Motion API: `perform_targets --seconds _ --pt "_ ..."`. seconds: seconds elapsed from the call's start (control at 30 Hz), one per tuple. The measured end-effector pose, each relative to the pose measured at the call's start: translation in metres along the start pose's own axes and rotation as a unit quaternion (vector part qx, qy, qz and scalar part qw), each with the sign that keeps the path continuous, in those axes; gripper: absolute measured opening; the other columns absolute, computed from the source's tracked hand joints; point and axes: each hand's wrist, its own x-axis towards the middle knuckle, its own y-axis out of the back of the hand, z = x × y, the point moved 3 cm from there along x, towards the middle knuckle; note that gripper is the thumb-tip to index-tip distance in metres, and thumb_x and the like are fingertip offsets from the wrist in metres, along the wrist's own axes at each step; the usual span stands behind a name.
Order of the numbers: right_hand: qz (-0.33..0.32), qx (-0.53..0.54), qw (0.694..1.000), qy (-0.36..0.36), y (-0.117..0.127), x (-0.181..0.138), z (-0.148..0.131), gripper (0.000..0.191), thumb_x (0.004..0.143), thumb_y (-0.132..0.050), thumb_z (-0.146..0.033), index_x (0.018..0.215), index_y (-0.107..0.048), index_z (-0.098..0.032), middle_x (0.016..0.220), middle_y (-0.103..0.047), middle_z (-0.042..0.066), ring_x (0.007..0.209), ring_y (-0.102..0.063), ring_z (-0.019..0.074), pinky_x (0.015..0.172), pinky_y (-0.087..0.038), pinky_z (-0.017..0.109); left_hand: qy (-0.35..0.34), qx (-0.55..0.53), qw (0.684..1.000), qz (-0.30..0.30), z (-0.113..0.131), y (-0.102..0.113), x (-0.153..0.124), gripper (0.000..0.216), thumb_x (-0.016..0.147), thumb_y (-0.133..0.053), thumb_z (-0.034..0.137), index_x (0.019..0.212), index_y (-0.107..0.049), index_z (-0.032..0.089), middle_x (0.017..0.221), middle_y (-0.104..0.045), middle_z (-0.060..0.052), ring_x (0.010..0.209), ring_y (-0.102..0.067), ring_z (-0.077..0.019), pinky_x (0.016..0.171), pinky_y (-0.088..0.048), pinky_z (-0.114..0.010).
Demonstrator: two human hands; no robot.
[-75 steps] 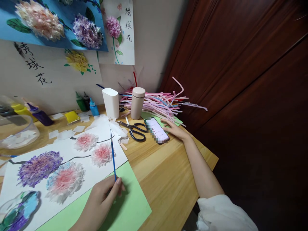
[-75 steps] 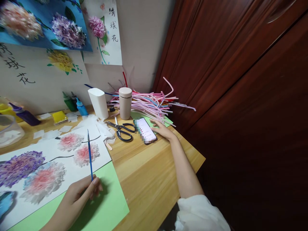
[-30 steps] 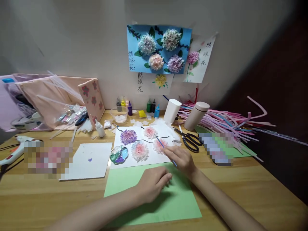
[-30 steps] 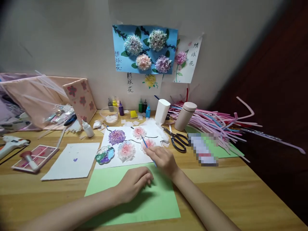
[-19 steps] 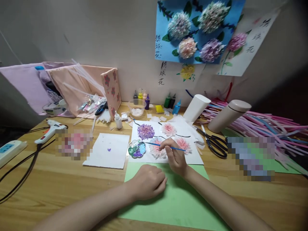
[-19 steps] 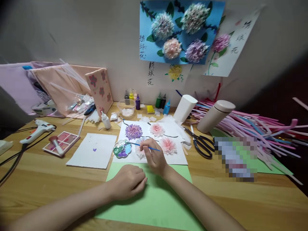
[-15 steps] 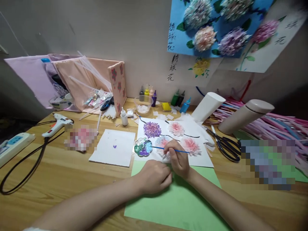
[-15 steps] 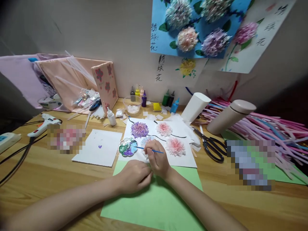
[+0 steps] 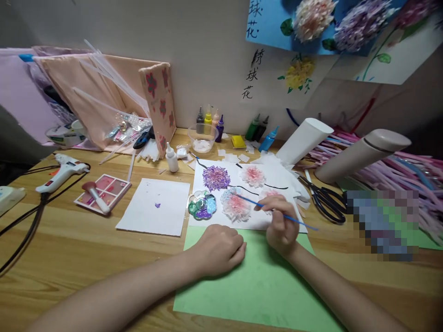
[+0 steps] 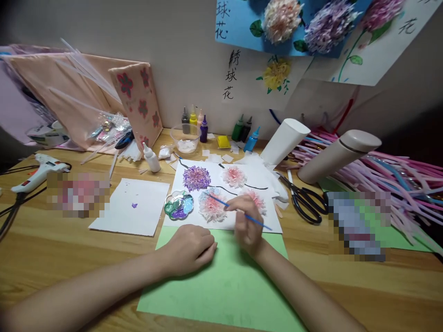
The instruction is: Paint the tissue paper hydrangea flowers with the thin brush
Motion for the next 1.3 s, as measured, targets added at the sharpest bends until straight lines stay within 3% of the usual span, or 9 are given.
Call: perform_targets --seconds 0.07,0.2,0.4,0.77,1.3 --pt "0.057 -0.031 0.998 -0.016 0.019 -0.002 0.007 0.018 0.090 -0.038 -0.021 0.084 -0.055 -0.021 0.071 -0.060 0.001 0.068 -0.057 0.0174 0.070 -0.043 0.037 -0.003 0.005 1.000 -0.007 0.000 0.000 0.000 0.030 0.092 -0.040 0.025 0.066 -0.054 0.018 0.065 -0.062 -0.001 0.058 -0.055 -0.0141 0.053 -0.030 -0.028" --pt "0.072 -0.068 0.994 -0.047 0.039 -0.009 0.016 0.018 0.090 -0.040 -0.023 0.083 -0.056 -0.021 0.069 -0.059 0.001 0.069 -0.057 0.0187 0.070 -0.043 0.037 -0.011 0.006 1.000 -0.017 0.000 0.000 0.001 0.031 0.092 -0.039 0.025 0.066 -0.053 0.018 0.063 -0.060 -0.001 0.057 -0.052 -0.0137 0.053 -0.028 -0.028" --pt "0.004 -0.044 0.995 -0.087 0.030 -0.011 0.016 0.018 0.091 -0.037 -0.024 0.088 -0.055 -0.024 0.078 -0.063 0.003 0.077 -0.060 0.0204 0.073 -0.045 0.040 -0.007 0.003 1.000 -0.018 0.001 0.002 0.002 0.032 0.093 -0.038 0.024 0.064 -0.051 0.018 0.062 -0.057 0.000 0.055 -0.050 -0.0133 0.054 -0.028 -0.029" --pt "-0.064 -0.048 0.993 -0.083 0.027 -0.012 0.017 0.018 0.091 -0.038 -0.021 0.092 -0.056 -0.022 0.085 -0.064 0.005 0.084 -0.059 0.0209 0.077 -0.043 0.040 -0.008 0.005 0.999 -0.032 0.002 0.001 0.003 0.031 0.093 -0.038 0.024 0.066 -0.052 0.018 0.063 -0.059 0.000 0.057 -0.050 -0.0133 0.055 -0.027 -0.028" --pt "-0.057 -0.056 0.995 -0.056 0.028 -0.008 0.013 0.018 0.091 -0.037 -0.020 0.092 -0.055 -0.023 0.083 -0.065 0.004 0.081 -0.059 0.0207 0.076 -0.043 0.040 -0.006 -0.001 0.999 -0.032 0.001 0.001 0.003 0.031 0.093 -0.038 0.025 0.066 -0.052 0.017 0.063 -0.058 -0.001 0.058 -0.053 -0.0138 0.055 -0.031 -0.028"
